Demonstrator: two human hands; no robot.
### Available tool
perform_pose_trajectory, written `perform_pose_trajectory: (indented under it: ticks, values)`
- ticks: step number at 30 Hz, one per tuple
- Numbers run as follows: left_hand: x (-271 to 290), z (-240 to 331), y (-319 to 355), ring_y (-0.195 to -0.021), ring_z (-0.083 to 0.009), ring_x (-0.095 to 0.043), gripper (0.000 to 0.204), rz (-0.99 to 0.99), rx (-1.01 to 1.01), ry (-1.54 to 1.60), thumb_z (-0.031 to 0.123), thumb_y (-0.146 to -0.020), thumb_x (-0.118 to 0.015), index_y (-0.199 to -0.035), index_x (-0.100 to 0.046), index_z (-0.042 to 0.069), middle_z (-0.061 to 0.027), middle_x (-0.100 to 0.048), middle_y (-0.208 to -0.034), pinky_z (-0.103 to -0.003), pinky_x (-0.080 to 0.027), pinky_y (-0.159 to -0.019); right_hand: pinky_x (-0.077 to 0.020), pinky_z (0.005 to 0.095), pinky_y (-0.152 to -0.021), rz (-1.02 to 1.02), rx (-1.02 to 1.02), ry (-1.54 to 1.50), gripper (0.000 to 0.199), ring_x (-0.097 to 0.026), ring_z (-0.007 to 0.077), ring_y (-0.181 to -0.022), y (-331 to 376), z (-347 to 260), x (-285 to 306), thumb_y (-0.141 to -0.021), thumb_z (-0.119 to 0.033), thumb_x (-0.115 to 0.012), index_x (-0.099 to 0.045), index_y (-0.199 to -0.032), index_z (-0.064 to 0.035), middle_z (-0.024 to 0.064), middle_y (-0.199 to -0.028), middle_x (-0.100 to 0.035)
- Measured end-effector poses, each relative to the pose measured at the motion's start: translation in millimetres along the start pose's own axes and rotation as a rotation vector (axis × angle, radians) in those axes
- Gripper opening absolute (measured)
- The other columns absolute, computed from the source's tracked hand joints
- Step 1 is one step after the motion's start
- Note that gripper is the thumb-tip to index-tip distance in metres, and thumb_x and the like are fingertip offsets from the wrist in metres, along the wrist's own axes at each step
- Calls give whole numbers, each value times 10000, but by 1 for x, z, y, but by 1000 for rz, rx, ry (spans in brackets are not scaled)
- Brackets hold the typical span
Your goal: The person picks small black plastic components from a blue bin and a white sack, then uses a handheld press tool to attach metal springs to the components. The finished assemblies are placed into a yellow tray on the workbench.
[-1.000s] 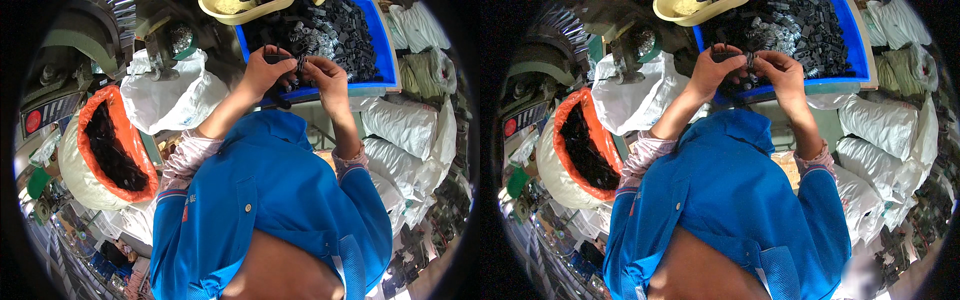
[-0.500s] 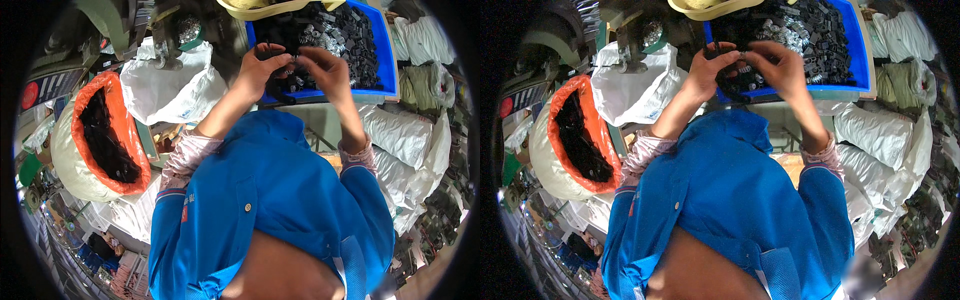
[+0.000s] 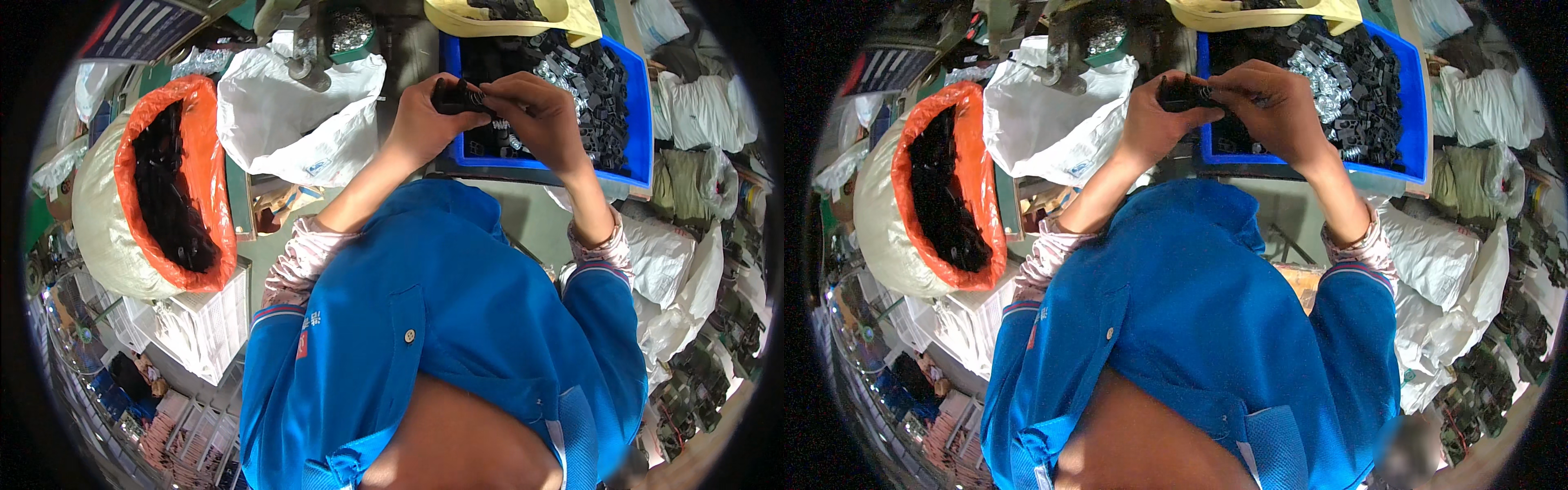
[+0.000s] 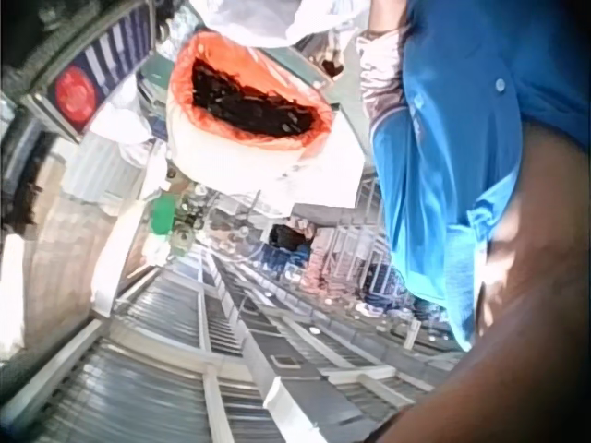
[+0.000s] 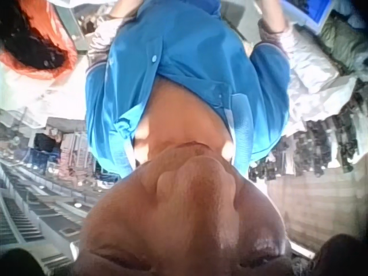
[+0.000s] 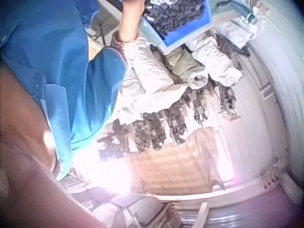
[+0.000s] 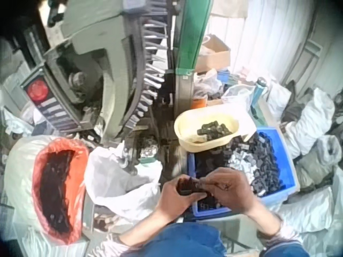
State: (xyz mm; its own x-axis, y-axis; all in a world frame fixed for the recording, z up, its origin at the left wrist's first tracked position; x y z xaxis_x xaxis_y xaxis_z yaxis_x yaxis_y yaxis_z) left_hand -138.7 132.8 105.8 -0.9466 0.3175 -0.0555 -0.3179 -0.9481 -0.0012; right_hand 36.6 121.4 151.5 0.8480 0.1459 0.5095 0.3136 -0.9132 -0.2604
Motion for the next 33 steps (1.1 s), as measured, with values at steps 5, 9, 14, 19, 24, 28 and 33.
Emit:
perform_pose_trajectory:
  ticks: [5,9,14,19,24,28,33]
  values:
    - [12,-3,11,-773,-77,-606,248,25,26,15,46,-720,-812,-915,-666,2,-33,-672,-835,-239,-507,-708,-521,327,-654,-150,325,325,187,-651,260,-753,-17,-28,-9,-825,16,-657,-718,-994,-35,119,-869,-650]
    - [15,-8,19,-838,-92,-614,335,68,83,16,50,-754,-805,-1042,-640,0,-35,-671,-924,-236,-523,-748,-516,325,-692,-305,156,179,234,-657,281,-802,-33,-21,-12,-835,-17,-653,-708,-1059,-55,148,-881,-644]
    - [26,-4,24,-825,-95,-619,417,300,-45,119,60,-784,-793,-1133,-570,21,-44,-663,-925,-224,-529,-679,-535,280,-764,-24,-129,-372,351,-666,176,-899,-28,-5,-32,-921,-100,-634,-579,-1253,-1,130,-1031,-690]
    - [35,-12,29,-783,-81,-618,290,435,-132,-2,72,-806,-781,-1033,-607,27,-40,-665,-903,-223,-515,-661,-550,287,-792,-34,-379,-639,332,-660,160,-884,6,19,-77,-924,-137,-651,-594,-1194,47,124,-1050,-675]
    - [53,-16,31,-855,-100,-628,116,376,-267,-127,53,-812,-738,-893,-667,10,-47,-687,-942,-242,-503,-771,-532,278,-794,52,-461,-836,306,-653,150,-887,-2,32,-71,-924,-92,-639,-605,-1190,56,117,-1021,-680]
    - [60,-4,35,-851,-113,-636,77,295,-381,-387,56,-806,-724,-826,-677,-1,-60,-691,-979,-255,-499,-781,-513,272,-778,21,-427,-870,304,-643,139,-861,-4,41,-70,-918,-124,-658,-629,-1168,46,107,-974,-689]
    - [59,-18,38,-770,-129,-645,55,284,-28,-12,33,-828,-705,-831,-669,-9,-74,-683,-895,-265,-524,-707,-505,264,-782,40,-239,-638,299,-644,132,-853,-7,32,-71,-922,-132,-656,-635,-1165,41,98,-964,-691]
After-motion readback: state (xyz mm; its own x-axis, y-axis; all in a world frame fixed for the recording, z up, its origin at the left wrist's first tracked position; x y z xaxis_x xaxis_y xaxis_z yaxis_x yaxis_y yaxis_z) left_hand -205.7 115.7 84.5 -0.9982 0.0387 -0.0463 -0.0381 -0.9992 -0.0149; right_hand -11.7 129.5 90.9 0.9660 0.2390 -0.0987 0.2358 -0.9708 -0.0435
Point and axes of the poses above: each hand's wrist, its own y-axis away from the middle knuckle, its own x-axis out of the back of the hand, z = x × y, the point moved 2 cm from there along -y, towards the middle knuckle
